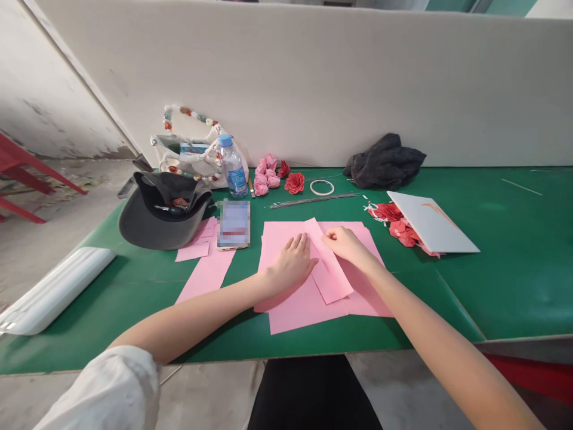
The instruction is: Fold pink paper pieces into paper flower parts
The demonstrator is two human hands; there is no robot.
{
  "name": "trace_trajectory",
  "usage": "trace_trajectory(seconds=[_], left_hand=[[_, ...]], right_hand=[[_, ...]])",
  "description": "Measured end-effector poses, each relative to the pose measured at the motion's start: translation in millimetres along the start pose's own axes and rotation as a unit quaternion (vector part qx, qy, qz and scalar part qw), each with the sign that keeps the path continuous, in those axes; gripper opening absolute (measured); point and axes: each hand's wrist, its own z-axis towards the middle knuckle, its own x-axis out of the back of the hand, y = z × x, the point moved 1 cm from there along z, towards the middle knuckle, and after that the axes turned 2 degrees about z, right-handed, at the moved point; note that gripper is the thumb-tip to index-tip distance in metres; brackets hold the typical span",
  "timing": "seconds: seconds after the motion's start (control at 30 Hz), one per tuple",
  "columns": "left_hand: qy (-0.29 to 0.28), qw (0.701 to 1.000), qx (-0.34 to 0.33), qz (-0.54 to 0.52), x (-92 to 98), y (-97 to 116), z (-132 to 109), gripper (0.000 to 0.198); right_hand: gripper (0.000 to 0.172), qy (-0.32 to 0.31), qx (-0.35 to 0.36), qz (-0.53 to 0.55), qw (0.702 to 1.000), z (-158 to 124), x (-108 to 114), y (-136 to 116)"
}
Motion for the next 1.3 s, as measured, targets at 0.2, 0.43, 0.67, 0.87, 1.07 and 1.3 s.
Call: trace_trajectory(seconds=[0.2, 0.43, 0.67, 0.87, 1.07, 1.3], left_hand=[[-0.015, 1.0, 0.005, 0.021, -6.3, 2, -2, 0.057], [-0.015, 1.0, 0.015, 0.017, -3.6, 4, 0, 0.056], [-0.021, 0.999, 0.026, -0.032, 0.8, 1, 0, 0.067], [-0.032, 0.999, 0.034, -0.025, -2.5, 1, 0, 0.068], [0.005, 0.999, 0.037, -0.018, -1.7, 3, 1, 0.064], [-0.022, 0.999, -0.019, -0.021, 6.1, 14, -5, 0.061]], right_hand=[[0.032, -0.012, -0.009, 0.045, 0.999, 0, -3, 3], [0.03, 0.013, -0.037, -0.007, 0.999, -7, -7, 7], [0.03, -0.008, -0.025, -0.009, 1.0, -12, -5, 4], [0.029, -0.017, -0.048, -0.002, 0.999, -11, -7, 15], [0.035, -0.019, -0.03, 0.007, 0.999, -22, -4, 18], [0.036, -0.037, -0.034, -0.008, 0.999, -25, -5, 26]])
